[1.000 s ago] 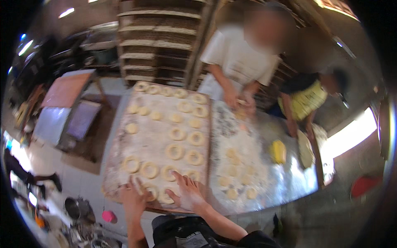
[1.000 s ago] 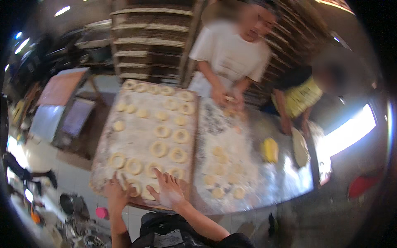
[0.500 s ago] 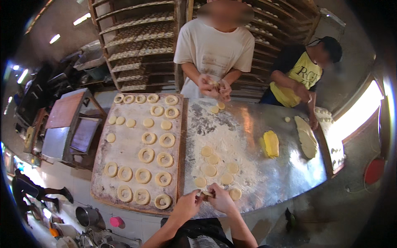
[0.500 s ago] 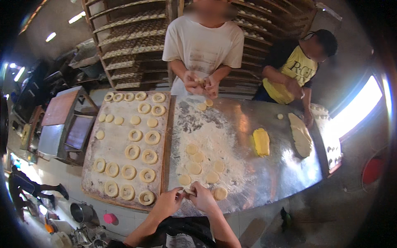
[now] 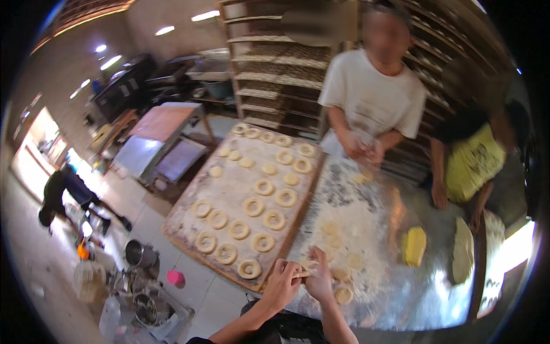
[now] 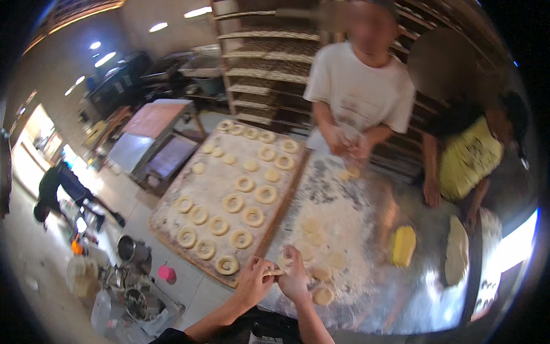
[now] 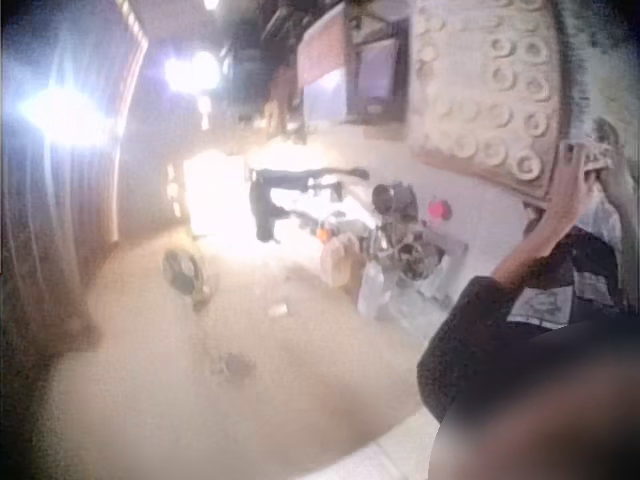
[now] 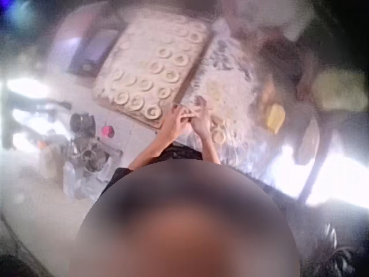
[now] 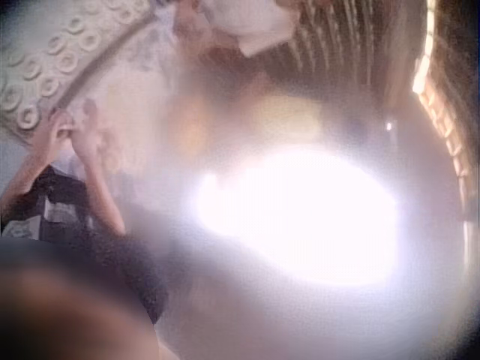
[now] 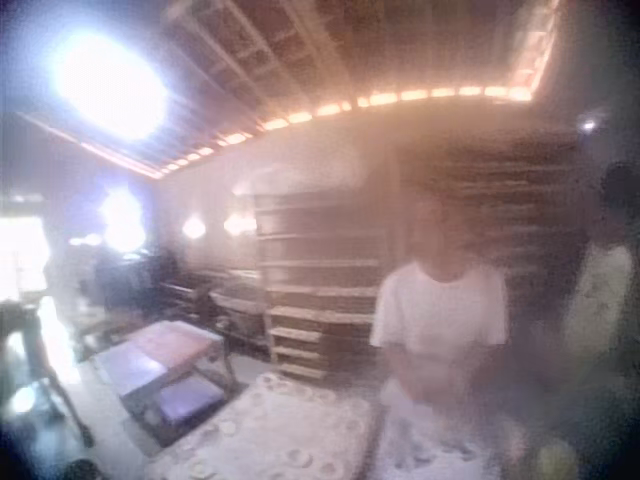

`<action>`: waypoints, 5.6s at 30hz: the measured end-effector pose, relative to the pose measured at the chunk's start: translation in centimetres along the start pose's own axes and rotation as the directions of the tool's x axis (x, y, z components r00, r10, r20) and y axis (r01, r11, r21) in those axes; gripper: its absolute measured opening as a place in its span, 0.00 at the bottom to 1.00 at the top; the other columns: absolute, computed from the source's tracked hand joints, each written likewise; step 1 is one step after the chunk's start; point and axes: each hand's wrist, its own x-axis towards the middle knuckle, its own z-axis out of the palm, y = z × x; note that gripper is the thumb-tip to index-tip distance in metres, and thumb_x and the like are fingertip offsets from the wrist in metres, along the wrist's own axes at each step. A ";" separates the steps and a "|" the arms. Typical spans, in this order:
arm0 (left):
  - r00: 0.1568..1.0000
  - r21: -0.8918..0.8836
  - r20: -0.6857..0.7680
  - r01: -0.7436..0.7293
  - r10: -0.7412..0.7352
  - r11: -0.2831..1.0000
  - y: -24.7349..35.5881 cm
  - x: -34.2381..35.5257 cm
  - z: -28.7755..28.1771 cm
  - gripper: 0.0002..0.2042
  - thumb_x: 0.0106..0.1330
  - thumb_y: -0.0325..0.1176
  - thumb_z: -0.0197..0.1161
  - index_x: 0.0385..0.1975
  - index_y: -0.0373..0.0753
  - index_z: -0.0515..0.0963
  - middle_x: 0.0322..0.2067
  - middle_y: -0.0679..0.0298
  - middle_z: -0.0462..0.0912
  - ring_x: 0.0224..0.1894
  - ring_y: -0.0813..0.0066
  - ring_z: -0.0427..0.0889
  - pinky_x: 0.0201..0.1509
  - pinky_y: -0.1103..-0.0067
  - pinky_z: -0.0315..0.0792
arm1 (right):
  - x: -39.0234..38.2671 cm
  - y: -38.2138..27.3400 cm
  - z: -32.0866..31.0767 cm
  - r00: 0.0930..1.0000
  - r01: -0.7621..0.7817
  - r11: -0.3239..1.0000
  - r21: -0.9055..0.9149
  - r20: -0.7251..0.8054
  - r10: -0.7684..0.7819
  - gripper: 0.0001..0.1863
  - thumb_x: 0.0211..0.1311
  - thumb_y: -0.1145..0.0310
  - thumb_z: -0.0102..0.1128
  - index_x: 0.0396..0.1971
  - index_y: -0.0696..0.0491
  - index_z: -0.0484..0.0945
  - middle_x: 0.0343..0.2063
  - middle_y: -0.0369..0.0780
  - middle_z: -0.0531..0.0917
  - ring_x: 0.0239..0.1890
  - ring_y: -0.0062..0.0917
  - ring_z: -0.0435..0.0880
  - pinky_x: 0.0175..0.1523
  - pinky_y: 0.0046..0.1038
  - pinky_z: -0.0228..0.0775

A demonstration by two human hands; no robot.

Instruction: The person shapes small dough pieces into ring shapes by hand and places them on a wooden board. Other workers are also shaping dough nearby. The person continues forming rings and arranging them in rows on the board throughout the clip.

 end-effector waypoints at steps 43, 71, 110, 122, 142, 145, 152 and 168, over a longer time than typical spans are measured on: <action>0.925 -0.304 -0.348 0.041 -0.151 0.952 -20.9 5.0 -25.1 0.07 0.75 0.31 0.53 0.47 0.37 0.73 0.23 0.50 0.82 0.24 0.48 0.84 0.26 0.65 0.77 | 10.1 -11.9 31.9 0.911 -0.254 0.771 0.584 0.413 -0.013 0.31 0.74 0.48 0.46 0.66 0.55 0.56 0.41 0.47 0.78 0.39 0.33 0.83 0.45 0.30 0.76; 0.942 0.441 -0.112 0.331 -0.315 0.834 -26.7 6.3 -29.1 0.37 0.57 0.42 0.72 0.66 0.42 0.64 0.46 0.47 0.75 0.51 0.46 0.75 0.54 0.58 0.70 | 11.8 -9.8 36.2 0.895 0.371 0.525 -0.766 0.446 0.018 0.42 0.53 0.52 0.69 0.66 0.48 0.61 0.46 0.46 0.73 0.52 0.42 0.73 0.56 0.48 0.58; 0.631 -0.469 0.775 0.623 -0.047 0.625 -2.5 3.2 8.8 0.13 0.69 0.30 0.66 0.49 0.32 0.75 0.34 0.64 0.84 0.39 0.77 0.85 0.43 0.79 0.79 | -5.6 0.5 -11.8 0.921 -0.389 0.899 0.200 0.055 0.386 0.22 0.62 0.79 0.66 0.54 0.56 0.69 0.35 0.35 0.78 0.34 0.16 0.74 0.42 0.22 0.71; 0.696 -0.385 0.699 0.560 -0.165 0.733 -0.4 3.1 0.4 0.15 0.66 0.33 0.70 0.48 0.33 0.82 0.38 0.64 0.88 0.36 0.82 0.84 0.42 0.82 0.77 | -2.6 -3.0 -8.0 0.906 -0.404 0.887 0.222 0.233 0.354 0.27 0.61 0.79 0.66 0.58 0.54 0.65 0.36 0.40 0.82 0.41 0.20 0.81 0.44 0.25 0.75; 0.982 -0.787 0.162 0.185 -0.093 0.589 -10.8 3.2 -14.9 0.24 0.57 0.17 0.52 0.55 0.37 0.68 0.39 0.55 0.80 0.50 0.64 0.79 0.58 0.74 0.70 | 5.5 -7.8 13.6 0.844 -0.520 0.579 0.628 0.480 0.239 0.25 0.74 0.57 0.50 0.63 0.55 0.64 0.34 0.39 0.81 0.35 0.19 0.78 0.39 0.20 0.67; 0.996 -0.993 0.094 0.093 0.008 0.079 -13.3 3.1 -17.3 0.21 0.58 0.24 0.55 0.55 0.36 0.67 0.39 0.58 0.79 0.46 0.71 0.78 0.52 0.81 0.70 | 5.7 -9.0 17.3 0.841 -0.532 0.596 0.602 0.458 0.288 0.23 0.77 0.52 0.48 0.59 0.55 0.67 0.25 0.34 0.77 0.28 0.17 0.73 0.34 0.21 0.64; 0.903 -0.567 -0.304 0.086 -0.305 0.819 -16.1 3.7 -22.1 0.10 0.77 0.32 0.45 0.44 0.35 0.73 0.27 0.58 0.80 0.25 0.65 0.82 0.27 0.76 0.71 | 7.5 -12.0 26.1 0.865 -0.096 0.980 0.174 0.502 -0.004 0.22 0.77 0.54 0.44 0.58 0.55 0.68 0.31 0.39 0.82 0.36 0.22 0.81 0.45 0.22 0.71; 0.886 -0.273 -0.424 0.074 -0.189 0.959 -22.7 5.5 -28.6 0.09 0.76 0.32 0.51 0.40 0.34 0.74 0.25 0.53 0.81 0.24 0.58 0.82 0.30 0.70 0.74 | 11.9 -13.0 35.8 0.804 -0.542 0.545 0.640 0.585 0.112 0.42 0.72 0.36 0.42 0.70 0.55 0.52 0.36 0.50 0.85 0.39 0.32 0.84 0.48 0.30 0.75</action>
